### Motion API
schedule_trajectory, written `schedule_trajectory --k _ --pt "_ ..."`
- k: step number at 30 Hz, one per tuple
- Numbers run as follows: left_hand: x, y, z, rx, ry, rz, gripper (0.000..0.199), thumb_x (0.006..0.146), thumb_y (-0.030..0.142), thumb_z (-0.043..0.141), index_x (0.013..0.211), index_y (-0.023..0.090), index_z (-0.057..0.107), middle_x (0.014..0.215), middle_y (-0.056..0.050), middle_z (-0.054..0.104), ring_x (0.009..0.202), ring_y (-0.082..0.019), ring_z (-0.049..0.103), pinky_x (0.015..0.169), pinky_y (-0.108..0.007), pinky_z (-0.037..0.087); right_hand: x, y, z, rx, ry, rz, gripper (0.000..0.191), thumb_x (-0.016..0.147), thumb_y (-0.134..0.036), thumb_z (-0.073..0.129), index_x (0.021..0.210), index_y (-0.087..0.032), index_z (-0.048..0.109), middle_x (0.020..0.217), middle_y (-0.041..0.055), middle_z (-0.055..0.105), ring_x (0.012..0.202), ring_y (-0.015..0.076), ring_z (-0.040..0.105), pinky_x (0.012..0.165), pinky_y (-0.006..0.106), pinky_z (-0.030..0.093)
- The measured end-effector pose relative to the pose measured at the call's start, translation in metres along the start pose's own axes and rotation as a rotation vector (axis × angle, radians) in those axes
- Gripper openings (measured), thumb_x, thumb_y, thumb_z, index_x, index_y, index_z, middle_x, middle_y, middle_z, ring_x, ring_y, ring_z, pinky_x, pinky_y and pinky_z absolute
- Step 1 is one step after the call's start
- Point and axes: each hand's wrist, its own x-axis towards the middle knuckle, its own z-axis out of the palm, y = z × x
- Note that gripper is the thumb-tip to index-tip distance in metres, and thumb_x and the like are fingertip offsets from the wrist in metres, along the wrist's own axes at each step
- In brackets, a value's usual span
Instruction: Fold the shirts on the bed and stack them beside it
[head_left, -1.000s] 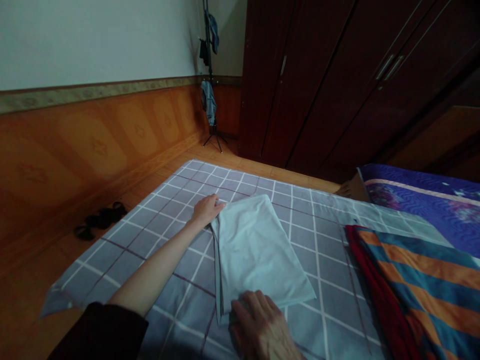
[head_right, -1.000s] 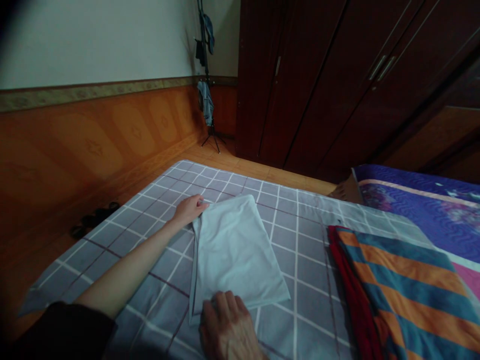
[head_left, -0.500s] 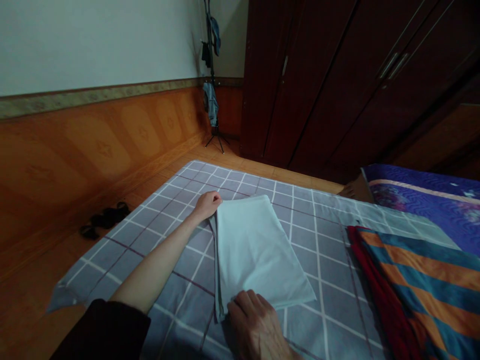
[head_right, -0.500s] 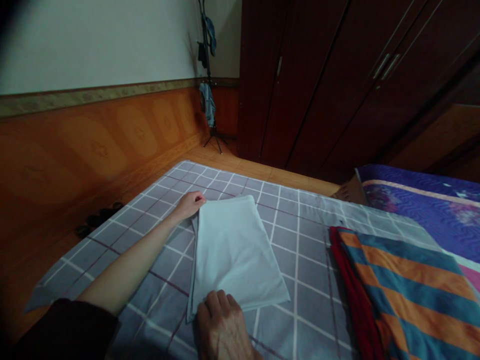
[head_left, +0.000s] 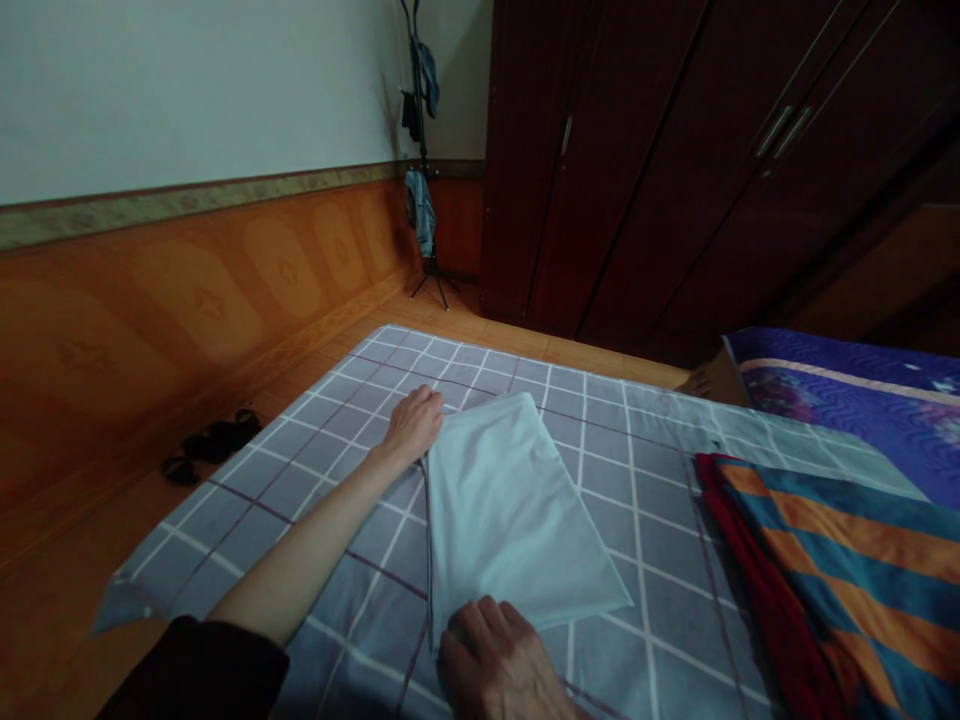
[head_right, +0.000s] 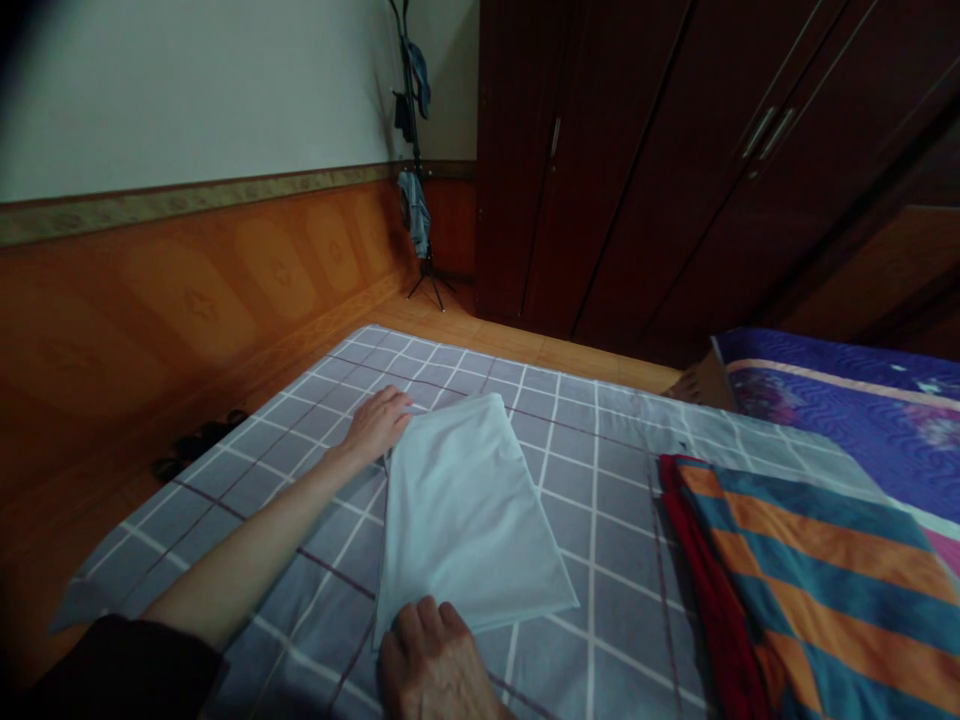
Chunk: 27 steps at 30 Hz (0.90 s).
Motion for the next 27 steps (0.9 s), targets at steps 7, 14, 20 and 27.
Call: schedule_trajectory --k 7,14,20,27 --pt "-0.024 0.007 0.023 0.07 -0.244 0.285 0.056 0.093 0.045 0.043 0.143 0.02 0.033 0.152 -0.01 0.026 0.14 -0.027 0.022 0.112 -0.046 0.02 -0.017 0.048 -0.04 -0.009 -0.045 0.178 0.01 0.08 -0.016 0.054 0.088 -0.022 0.054 0.09 0.0047 0.059 0.079 0.0196 0.056 0.067 0.031 0.047" --pt "-0.012 0.035 0.016 0.111 -0.222 0.374 0.057 0.094 0.045 0.041 0.144 0.02 0.029 0.153 -0.009 0.024 0.142 -0.025 0.014 0.114 -0.048 0.012 -0.058 0.081 -0.044 -0.101 -0.033 0.246 0.023 0.084 -0.018 0.053 0.107 -0.022 0.059 0.116 0.0085 0.059 0.107 0.0251 0.055 0.087 0.038 0.051" --pt "0.013 0.111 0.037 -0.011 -0.314 0.698 0.05 0.097 0.044 0.032 0.142 0.021 0.033 0.152 -0.007 0.027 0.142 -0.02 0.015 0.115 -0.041 0.011 -0.069 0.098 -0.034 -0.273 -0.016 0.267 0.038 0.085 -0.023 0.055 0.122 -0.017 0.053 0.136 0.0142 0.047 0.128 0.0318 0.04 0.092 0.042 0.049" --pt "0.037 0.119 0.074 -0.005 -0.379 0.564 0.066 0.093 0.057 0.031 0.146 0.019 0.022 0.155 -0.011 0.013 0.143 -0.025 0.006 0.114 -0.044 0.01 -0.08 0.104 -0.019 -0.41 -0.02 0.24 0.063 0.081 -0.024 0.054 0.14 -0.008 0.035 0.147 0.0174 0.034 0.136 0.031 0.028 0.099 0.042 0.042"
